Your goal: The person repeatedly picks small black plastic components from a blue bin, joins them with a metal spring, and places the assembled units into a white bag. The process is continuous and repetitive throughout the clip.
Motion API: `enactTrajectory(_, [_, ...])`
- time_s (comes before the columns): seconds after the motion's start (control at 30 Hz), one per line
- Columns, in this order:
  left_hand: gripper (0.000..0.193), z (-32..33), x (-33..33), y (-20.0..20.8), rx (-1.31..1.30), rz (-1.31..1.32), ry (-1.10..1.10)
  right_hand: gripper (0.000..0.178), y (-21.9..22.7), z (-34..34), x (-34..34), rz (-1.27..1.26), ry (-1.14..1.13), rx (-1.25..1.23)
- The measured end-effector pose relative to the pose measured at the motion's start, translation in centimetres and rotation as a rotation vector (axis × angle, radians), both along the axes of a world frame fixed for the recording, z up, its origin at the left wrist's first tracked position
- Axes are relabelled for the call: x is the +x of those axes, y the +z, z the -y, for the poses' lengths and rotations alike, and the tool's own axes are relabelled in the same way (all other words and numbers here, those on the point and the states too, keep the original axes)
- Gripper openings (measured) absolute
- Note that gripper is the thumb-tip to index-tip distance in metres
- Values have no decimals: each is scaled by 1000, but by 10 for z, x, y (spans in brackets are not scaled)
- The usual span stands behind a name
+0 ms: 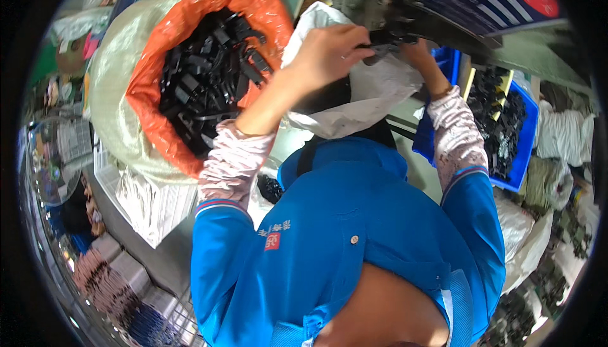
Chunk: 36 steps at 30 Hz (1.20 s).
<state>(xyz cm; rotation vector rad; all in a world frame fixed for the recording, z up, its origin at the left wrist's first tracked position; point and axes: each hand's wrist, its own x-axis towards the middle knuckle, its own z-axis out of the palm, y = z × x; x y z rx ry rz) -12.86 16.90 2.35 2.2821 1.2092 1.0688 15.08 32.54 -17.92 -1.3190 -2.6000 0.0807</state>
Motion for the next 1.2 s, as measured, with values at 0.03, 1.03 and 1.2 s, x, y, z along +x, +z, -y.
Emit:
enactTrajectory(0.03, [23,10,-3,-16,44,45,65,48,11,10,-14,-166,5,82])
enactTrajectory(1.03, [15,174,-211,-15,-50,1064,904,15,150,114,-64,-1139,-25,-423])
enactTrajectory(1.2, [11,169,-123,-44,-313,1396,672,17,146,119,-65,-1029,-127,-492])
